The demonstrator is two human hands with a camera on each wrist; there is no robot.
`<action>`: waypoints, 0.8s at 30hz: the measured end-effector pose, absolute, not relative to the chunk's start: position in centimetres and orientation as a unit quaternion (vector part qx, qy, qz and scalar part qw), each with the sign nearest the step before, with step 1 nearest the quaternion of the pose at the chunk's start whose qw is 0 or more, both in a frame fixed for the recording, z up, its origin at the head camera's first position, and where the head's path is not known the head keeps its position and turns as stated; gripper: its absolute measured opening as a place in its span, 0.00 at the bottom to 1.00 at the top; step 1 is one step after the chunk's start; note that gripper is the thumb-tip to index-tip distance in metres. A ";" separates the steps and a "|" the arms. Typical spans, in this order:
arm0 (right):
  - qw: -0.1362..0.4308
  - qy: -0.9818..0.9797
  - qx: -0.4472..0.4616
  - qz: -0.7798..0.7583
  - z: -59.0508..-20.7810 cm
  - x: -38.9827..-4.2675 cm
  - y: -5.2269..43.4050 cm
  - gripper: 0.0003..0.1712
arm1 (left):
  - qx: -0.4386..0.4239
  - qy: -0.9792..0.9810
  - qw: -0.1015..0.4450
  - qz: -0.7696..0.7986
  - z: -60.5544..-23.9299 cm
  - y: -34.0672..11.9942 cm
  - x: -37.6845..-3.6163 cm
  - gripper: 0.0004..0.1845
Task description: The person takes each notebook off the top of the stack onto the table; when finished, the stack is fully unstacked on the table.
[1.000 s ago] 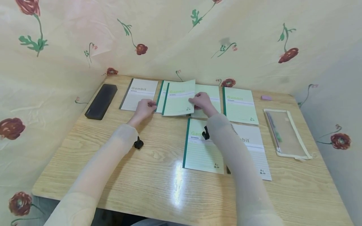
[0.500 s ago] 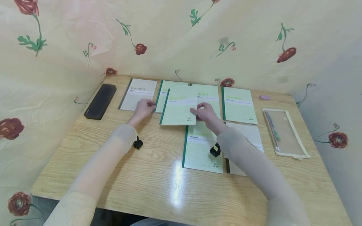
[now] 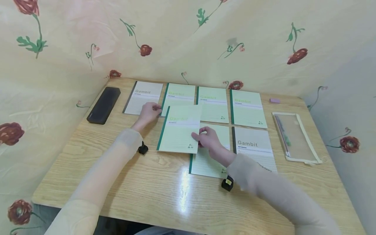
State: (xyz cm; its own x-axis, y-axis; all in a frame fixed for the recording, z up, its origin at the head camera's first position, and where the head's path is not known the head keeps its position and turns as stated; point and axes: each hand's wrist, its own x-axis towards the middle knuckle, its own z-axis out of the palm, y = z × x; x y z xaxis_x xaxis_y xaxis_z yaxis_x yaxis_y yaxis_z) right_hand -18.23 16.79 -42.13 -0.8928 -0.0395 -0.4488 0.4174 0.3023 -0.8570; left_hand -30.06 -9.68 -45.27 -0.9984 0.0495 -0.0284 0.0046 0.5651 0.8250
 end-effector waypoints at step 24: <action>0.222 0.757 0.096 -0.608 -43.5 -13.6 14.1 0.16 | 0.020 0.877 0.026 0.479 -45.2 -9.7 -29.9 0.10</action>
